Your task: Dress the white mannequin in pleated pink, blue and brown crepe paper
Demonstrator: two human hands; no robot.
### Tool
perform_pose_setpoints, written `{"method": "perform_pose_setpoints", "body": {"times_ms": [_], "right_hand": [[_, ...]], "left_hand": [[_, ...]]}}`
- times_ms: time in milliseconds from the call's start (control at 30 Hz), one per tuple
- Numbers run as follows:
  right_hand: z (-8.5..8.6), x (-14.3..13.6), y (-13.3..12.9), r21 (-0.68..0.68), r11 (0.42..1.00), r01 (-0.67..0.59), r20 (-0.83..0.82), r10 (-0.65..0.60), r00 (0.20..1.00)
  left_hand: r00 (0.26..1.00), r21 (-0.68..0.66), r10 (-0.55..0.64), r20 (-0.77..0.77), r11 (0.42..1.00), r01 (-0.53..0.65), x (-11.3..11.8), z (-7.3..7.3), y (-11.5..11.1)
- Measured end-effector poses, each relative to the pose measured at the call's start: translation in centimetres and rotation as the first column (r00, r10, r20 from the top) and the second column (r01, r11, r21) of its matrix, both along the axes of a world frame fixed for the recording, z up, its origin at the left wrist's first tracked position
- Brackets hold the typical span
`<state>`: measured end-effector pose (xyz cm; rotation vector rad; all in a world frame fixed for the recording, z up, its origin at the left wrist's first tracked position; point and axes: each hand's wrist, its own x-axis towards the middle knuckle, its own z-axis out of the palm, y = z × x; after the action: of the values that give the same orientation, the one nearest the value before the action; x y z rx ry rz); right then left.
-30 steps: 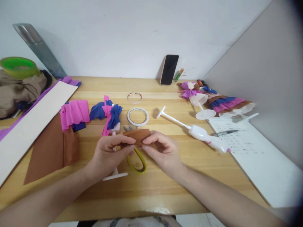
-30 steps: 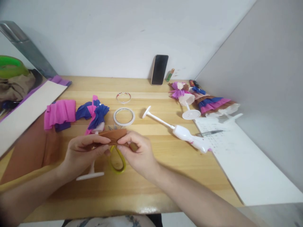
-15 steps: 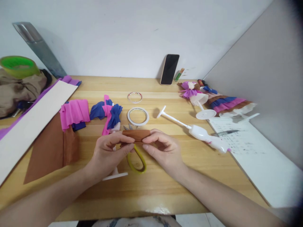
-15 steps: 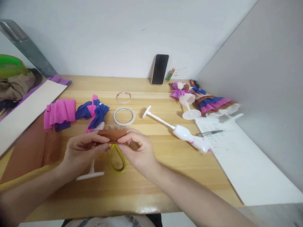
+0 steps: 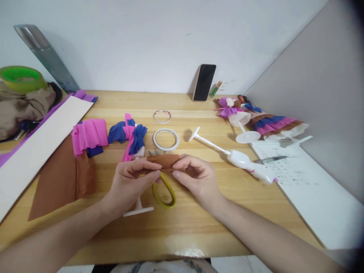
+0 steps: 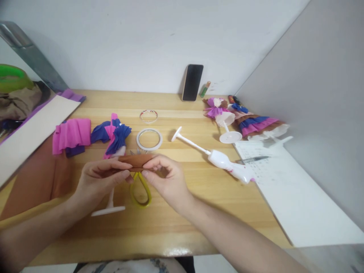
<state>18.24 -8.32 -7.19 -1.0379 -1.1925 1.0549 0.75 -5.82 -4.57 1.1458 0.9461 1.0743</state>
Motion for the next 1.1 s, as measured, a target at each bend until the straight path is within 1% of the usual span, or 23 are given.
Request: {"method": "perform_pose_setpoints", "body": {"times_ms": [167, 267, 333, 433, 567, 700, 867, 1100], "right_hand": [[0.24, -0.14, 0.09, -0.065, 0.998, -0.025, -0.058, 0.021, 0.998], [0.44, -0.13, 0.08, -0.085, 0.996, -0.041, -0.078, 0.034, 0.996], [0.48, -0.08, 0.09, -0.091, 0.995, -0.028, -0.071, 0.021, 0.997], [0.37, 0.02, 0.13, -0.088, 0.996, 0.009, -0.053, -0.013, 0.998], [0.27, 0.05, 0.17, -0.08, 0.996, 0.029, -0.037, -0.032, 0.999], [0.46, 0.01, 0.18, -0.072, 0.997, 0.038, -0.019, -0.039, 0.999], [0.64, 0.02, 0.19, -0.074, 0.996, 0.044, -0.02, -0.045, 0.999], [0.57, -0.15, 0.16, -0.075, 0.994, 0.073, -0.022, -0.075, 0.997]], "left_hand": [[1.0, -0.004, 0.009, 0.027, 1.0, -0.009, 0.21, 0.16, 0.03], [0.999, 0.007, 0.009, 0.034, 1.0, -0.009, 0.17, -0.02, 0.01], [0.999, 0.011, 0.017, 0.039, 1.0, -0.018, 0.08, -0.16, -0.01], [0.998, 0.023, 0.042, 0.039, 0.999, -0.043, -0.04, -0.2, -0.02], [0.996, 0.044, 0.078, 0.035, 0.996, -0.079, -0.01, 0.16, -0.01], [0.997, 0.045, 0.074, 0.012, 0.996, -0.075, 0.07, 0.55, -0.07], [0.996, 0.019, 0.088, 0.001, 0.996, -0.088, 0.07, 0.58, -0.1], [0.991, 0.058, 0.115, -0.068, 0.992, -0.112, 0.06, 0.51, -0.06]]}}
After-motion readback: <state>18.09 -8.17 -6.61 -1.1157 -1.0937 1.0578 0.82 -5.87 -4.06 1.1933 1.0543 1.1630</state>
